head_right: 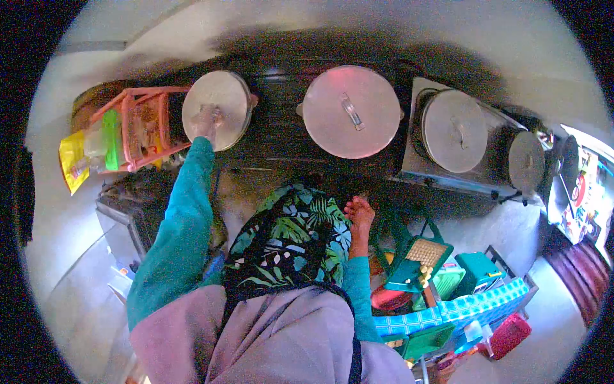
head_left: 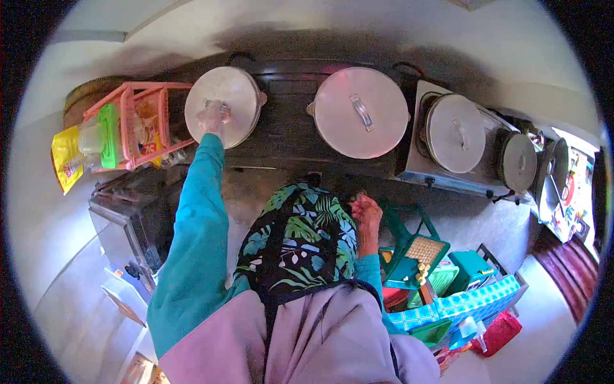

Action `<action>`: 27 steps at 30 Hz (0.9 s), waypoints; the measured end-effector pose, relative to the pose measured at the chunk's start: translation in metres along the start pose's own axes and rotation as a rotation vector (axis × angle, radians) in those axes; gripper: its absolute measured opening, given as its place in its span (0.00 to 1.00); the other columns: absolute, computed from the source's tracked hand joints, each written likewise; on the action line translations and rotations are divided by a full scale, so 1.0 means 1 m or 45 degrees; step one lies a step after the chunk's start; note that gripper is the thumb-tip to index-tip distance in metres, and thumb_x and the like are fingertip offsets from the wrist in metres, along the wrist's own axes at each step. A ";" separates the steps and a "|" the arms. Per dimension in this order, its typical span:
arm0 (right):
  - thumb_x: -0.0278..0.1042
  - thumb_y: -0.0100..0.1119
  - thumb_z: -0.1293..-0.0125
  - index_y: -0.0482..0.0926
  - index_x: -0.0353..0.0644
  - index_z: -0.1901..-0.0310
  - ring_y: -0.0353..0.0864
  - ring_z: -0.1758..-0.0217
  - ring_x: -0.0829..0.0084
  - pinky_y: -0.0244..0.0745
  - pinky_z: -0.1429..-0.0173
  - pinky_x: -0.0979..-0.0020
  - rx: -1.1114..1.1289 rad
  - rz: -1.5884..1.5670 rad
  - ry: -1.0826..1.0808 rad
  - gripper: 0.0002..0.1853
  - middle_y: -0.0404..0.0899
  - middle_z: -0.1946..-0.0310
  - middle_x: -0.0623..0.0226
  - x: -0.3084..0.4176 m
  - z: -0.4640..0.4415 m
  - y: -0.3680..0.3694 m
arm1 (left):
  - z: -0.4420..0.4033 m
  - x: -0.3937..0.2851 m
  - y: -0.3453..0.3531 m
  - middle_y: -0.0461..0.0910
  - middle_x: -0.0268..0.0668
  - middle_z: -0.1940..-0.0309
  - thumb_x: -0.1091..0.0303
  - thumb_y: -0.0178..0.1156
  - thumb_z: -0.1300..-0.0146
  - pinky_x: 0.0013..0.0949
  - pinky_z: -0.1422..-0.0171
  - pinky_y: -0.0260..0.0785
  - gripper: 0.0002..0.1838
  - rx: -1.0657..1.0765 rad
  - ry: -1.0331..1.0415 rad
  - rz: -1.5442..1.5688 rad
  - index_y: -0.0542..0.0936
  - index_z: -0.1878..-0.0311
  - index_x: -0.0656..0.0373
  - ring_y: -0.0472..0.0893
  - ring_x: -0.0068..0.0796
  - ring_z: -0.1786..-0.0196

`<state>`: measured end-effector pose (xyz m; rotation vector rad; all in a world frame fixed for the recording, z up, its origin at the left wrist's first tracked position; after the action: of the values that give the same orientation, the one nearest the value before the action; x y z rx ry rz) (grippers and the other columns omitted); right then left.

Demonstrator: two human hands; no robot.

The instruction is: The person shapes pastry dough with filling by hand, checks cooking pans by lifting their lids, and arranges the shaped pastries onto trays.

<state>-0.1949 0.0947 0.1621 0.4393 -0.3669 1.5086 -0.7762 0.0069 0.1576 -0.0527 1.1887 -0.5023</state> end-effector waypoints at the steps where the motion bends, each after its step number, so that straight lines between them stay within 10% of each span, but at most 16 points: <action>1: 0.30 0.61 0.37 0.80 0.43 0.57 0.80 0.77 0.69 0.73 0.80 0.71 -0.027 0.014 -0.005 0.08 0.83 0.71 0.63 -0.001 0.001 -0.001 | 0.014 -0.011 0.005 0.82 0.42 0.59 0.67 0.57 0.35 0.32 0.65 0.76 0.11 0.034 -0.041 0.177 0.78 0.53 0.62 0.83 0.33 0.64; 6: 0.33 0.58 0.35 0.81 0.43 0.57 0.80 0.78 0.73 0.72 0.80 0.73 0.008 -0.120 -0.033 0.08 0.82 0.72 0.64 -0.022 0.003 -0.004 | 0.040 -0.039 -0.002 0.81 0.43 0.54 0.65 0.55 0.32 0.33 0.59 0.77 0.16 0.275 -0.140 0.477 0.75 0.44 0.61 0.83 0.34 0.60; 16: 0.31 0.54 0.39 0.79 0.46 0.69 0.74 0.86 0.75 0.60 0.87 0.73 -0.232 -0.483 0.123 0.05 0.76 0.82 0.71 -0.119 0.027 -0.003 | 0.128 -0.088 -0.041 0.81 0.41 0.53 0.62 0.55 0.34 0.37 0.55 0.78 0.25 -0.103 0.272 -0.438 0.70 0.36 0.60 0.82 0.32 0.60; 20: 0.31 0.55 0.40 0.80 0.46 0.70 0.73 0.88 0.72 0.64 0.87 0.69 -0.145 -0.861 0.123 0.05 0.76 0.83 0.68 -0.198 0.005 -0.038 | 0.209 -0.062 0.019 0.81 0.37 0.70 0.61 0.57 0.34 0.32 0.69 0.70 0.15 0.424 0.296 -0.289 0.80 0.60 0.66 0.77 0.26 0.72; 23: 0.32 0.56 0.40 0.80 0.46 0.74 0.74 0.89 0.70 0.70 0.85 0.66 -0.186 -0.404 0.321 0.06 0.78 0.83 0.62 -0.201 0.010 -0.061 | 0.302 -0.067 0.091 0.81 0.38 0.68 0.66 0.57 0.35 0.26 0.68 0.71 0.11 0.827 0.262 -0.528 0.80 0.59 0.67 0.79 0.25 0.71; 27: 0.32 0.57 0.40 0.80 0.46 0.70 0.76 0.86 0.70 0.72 0.84 0.65 -0.426 -0.731 0.200 0.04 0.79 0.81 0.63 -0.193 0.048 -0.099 | 0.371 -0.018 0.143 0.82 0.39 0.65 0.71 0.59 0.37 0.23 0.66 0.73 0.13 1.232 0.224 -0.568 0.79 0.53 0.68 0.81 0.24 0.69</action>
<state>-0.1006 -0.0977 0.1034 0.1370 -0.3262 0.8930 -0.3996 0.0597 0.2735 0.5764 0.9945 -1.4549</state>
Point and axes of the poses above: each hand's wrist, its own z-axis away from the middle knuckle, its own y-axis out of the palm, x = y × z, the point moved 2 cm from there along -z, towards the middle knuckle
